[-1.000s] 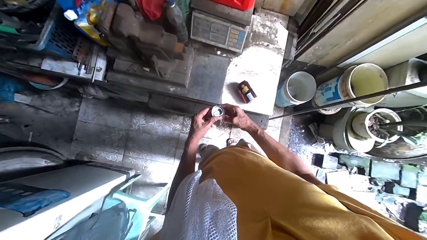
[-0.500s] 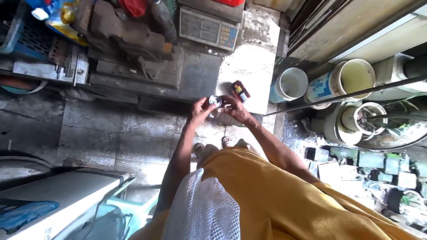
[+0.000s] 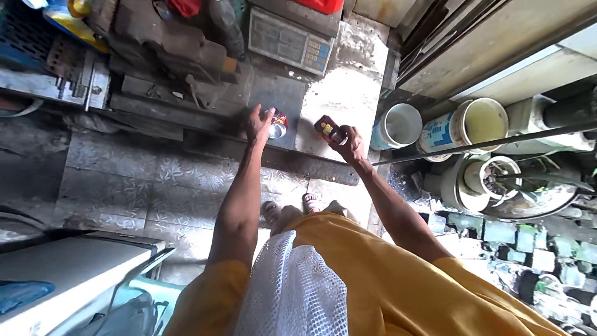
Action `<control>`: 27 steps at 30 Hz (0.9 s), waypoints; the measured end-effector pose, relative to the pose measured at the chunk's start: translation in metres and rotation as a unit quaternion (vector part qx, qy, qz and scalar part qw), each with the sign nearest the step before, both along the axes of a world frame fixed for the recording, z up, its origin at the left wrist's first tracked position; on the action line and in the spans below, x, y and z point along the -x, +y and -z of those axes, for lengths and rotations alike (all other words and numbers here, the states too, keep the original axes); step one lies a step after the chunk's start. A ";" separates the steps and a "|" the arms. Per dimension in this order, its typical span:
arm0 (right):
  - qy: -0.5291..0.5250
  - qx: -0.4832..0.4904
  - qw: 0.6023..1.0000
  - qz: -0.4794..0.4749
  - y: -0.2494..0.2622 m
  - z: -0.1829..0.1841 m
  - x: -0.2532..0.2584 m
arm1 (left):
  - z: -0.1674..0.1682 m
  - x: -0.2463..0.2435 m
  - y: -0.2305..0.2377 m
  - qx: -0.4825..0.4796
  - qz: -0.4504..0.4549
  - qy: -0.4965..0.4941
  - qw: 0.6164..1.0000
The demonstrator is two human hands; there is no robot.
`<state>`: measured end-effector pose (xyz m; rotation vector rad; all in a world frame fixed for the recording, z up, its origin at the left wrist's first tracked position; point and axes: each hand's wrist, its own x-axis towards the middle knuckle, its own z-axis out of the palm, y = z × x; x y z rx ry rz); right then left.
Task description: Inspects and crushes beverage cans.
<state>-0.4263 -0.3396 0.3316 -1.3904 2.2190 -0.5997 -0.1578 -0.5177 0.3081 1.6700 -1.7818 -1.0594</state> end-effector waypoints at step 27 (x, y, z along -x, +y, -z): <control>-0.568 0.147 0.802 -0.108 0.020 -0.063 -0.073 | -0.095 -0.005 0.129 -0.070 0.236 0.302 0.921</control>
